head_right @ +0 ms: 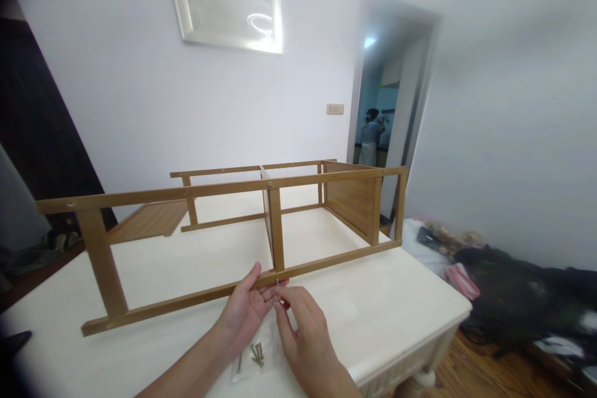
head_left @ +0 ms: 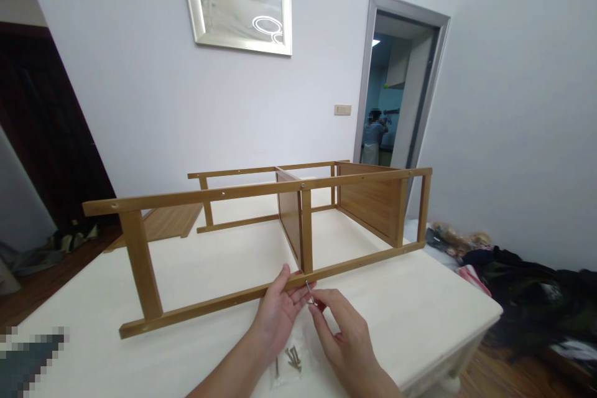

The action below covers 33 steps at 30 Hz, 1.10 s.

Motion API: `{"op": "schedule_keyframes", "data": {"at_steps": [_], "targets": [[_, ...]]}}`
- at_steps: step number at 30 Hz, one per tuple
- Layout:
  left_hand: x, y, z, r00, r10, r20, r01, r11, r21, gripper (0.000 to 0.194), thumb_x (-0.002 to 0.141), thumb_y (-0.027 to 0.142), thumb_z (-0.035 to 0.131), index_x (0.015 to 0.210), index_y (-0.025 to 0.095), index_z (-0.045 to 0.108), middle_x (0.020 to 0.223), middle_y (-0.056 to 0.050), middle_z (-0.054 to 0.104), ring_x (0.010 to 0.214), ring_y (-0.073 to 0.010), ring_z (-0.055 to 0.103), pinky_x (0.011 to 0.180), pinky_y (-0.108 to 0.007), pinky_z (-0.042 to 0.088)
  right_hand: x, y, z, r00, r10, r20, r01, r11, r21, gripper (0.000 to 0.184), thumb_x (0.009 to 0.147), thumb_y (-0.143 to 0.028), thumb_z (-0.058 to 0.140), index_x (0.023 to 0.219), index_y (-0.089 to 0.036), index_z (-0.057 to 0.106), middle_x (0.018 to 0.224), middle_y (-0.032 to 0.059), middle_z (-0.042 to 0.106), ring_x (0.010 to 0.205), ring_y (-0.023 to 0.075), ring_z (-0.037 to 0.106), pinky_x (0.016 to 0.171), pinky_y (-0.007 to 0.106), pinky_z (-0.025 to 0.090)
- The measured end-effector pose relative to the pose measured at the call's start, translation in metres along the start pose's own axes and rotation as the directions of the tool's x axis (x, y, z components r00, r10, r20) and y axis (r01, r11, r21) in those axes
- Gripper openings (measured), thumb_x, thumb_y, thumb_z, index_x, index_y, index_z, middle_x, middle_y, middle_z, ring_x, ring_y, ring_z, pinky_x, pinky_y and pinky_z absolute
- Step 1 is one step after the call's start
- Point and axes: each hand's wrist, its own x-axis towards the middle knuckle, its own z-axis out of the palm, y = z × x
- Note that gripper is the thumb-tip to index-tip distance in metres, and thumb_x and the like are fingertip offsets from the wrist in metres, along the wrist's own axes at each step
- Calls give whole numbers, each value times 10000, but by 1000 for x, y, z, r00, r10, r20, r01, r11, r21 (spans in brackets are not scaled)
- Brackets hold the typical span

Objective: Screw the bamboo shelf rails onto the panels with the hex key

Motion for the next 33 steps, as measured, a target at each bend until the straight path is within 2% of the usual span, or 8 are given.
{"op": "schedule_keyframes", "data": {"at_steps": [7, 15, 22, 26, 33], "targets": [[1, -1, -1, 1000, 21, -2, -21, 1000, -11, 246, 873, 348, 620, 848, 108, 668, 793, -115, 746, 806, -220, 716, 821, -320, 537, 0, 3, -2, 997, -62, 46, 59, 997, 48, 452, 917, -44, 455, 1312, -247, 538, 995, 84, 665, 917, 172, 664, 772, 290, 586], [1, 0, -1, 1000, 12, 11, -11, 1000, -28, 254, 874, 344, 618, 838, 98, 667, 822, -130, 748, 816, -228, 718, 820, -320, 537, -2, 3, -2, 993, -95, 72, 94, 995, 19, 433, 901, -11, 444, 1242, -230, 598, 954, 82, 612, 893, 164, 636, 755, 277, 580], [0, 0, 0, 1000, 20, 3, -20, 1000, -16, 247, 879, 334, 611, 833, 99, 671, 840, -131, 750, 806, -222, 717, 808, -313, 546, -1, 2, -3, 994, -73, 83, 72, 997, 11, 430, 908, -30, 447, 1249, -251, 587, 982, 85, 646, 926, 183, 652, 771, 295, 586], [0, 0, 1, 1000, 17, -6, -17, 1000, -11, 246, 880, 339, 611, 845, 102, 670, 831, -135, 751, 815, -225, 720, 799, -314, 549, -1, 1, -3, 996, -56, 64, 56, 998, -3, 364, 917, -54, 451, 1208, -227, 584, 934, 75, 665, 873, 178, 663, 758, 296, 586], [1, -1, 0, 1000, 23, -14, -23, 1000, -12, 240, 873, 337, 620, 860, 101, 659, 855, -154, 753, 845, -239, 723, 820, -328, 543, -6, 6, 2, 999, -14, -42, 10, 994, -111, 173, 929, -131, 512, 1069, -209, 574, 860, 35, 689, 767, 155, 681, 703, 258, 572]]}}
